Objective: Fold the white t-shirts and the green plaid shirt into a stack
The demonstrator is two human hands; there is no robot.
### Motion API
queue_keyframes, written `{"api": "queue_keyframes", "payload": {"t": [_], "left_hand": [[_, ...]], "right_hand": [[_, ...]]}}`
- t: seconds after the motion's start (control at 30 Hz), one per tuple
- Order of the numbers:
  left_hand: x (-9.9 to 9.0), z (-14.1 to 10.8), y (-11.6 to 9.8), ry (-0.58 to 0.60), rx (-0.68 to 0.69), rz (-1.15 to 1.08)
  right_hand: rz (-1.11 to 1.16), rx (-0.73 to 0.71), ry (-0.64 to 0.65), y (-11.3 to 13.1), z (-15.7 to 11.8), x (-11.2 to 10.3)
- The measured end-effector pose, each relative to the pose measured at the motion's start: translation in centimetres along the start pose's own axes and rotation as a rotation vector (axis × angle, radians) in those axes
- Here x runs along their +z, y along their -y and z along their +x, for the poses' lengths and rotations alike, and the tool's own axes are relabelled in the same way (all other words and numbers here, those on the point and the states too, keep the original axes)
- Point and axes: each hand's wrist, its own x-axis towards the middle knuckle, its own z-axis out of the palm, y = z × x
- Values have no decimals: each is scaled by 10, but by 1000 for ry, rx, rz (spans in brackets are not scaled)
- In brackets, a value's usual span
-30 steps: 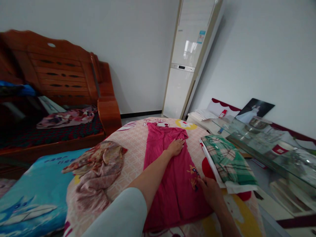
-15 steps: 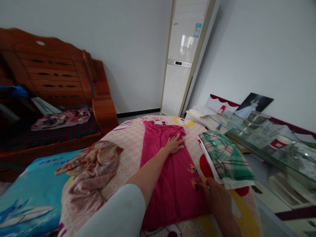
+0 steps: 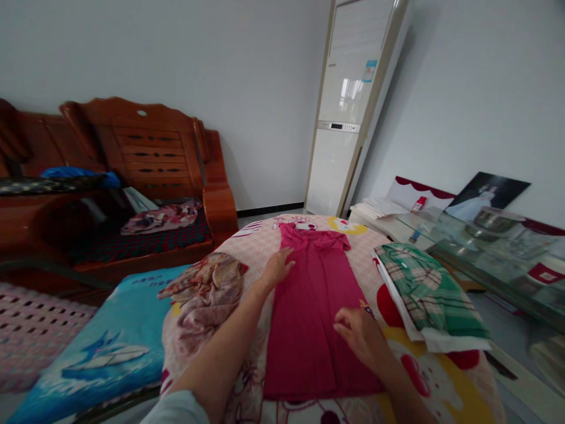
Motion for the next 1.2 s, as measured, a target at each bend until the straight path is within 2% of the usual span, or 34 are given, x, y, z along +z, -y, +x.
{"api": "queue_keyframes", "payload": {"t": [0.13, 0.3, 0.37, 0.47, 0.63, 0.83, 1.07, 1.2], "left_hand": [[9, -14, 11, 10, -84, 55], [20, -21, 11, 8, -76, 61], [20, -21, 9, 4, -72, 75], [18, -22, 6, 4, -58, 102], [14, -25, 2, 54, -46, 119], [13, -23, -2, 46, -38, 53], [8, -21, -7, 158, 0, 124], [7, -21, -5, 200, 23, 196]], "right_hand": [[201, 2, -72, 17, 32, 7], [465, 91, -167, 14, 88, 28], [384, 110, -180, 12, 114, 33], [132, 181, -200, 18, 152, 37], [14, 276, -199, 36, 198, 44], [-15, 355, -195, 36, 210, 50], [65, 290, -223, 34, 200, 42], [265, 260, -95, 41, 186, 50]]}}
